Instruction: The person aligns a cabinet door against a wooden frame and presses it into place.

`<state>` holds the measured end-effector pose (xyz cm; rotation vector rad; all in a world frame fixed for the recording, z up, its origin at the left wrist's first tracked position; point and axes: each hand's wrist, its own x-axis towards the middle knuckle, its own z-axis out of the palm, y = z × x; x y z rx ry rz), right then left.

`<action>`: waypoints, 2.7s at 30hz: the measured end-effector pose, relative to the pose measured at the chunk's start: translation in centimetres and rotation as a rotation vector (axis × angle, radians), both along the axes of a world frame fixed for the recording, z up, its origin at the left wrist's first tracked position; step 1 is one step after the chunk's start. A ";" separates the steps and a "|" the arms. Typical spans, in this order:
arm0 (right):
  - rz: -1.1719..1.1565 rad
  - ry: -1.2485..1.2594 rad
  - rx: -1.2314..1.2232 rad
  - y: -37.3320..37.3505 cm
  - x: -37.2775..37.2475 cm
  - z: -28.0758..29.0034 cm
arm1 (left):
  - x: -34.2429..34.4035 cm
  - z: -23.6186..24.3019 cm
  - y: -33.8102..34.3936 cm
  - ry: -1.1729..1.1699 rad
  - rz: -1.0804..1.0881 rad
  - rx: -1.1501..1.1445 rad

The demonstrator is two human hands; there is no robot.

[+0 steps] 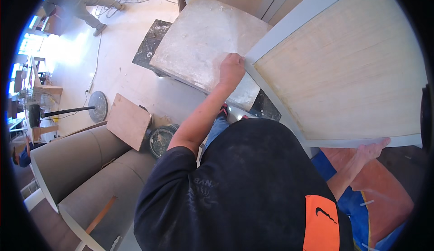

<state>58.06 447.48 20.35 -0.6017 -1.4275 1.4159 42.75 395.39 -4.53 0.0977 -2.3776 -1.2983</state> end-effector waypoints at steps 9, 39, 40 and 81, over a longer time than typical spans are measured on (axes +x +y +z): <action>-0.070 -0.042 -0.005 -4.6 -1.0 1.8 | -0.3 -0.4 -0.3 0.054 -0.038 0.017; -0.090 -0.126 0.021 -8.0 -1.4 2.8 | 0.3 -0.6 0.6 0.092 -0.108 0.034; -0.101 -0.140 0.019 -8.1 -1.5 2.9 | 0.4 -0.6 0.8 0.112 -0.132 0.037; -0.049 -0.056 0.008 -5.4 -1.1 1.6 | 0.5 -0.7 -0.7 -0.024 0.087 -0.029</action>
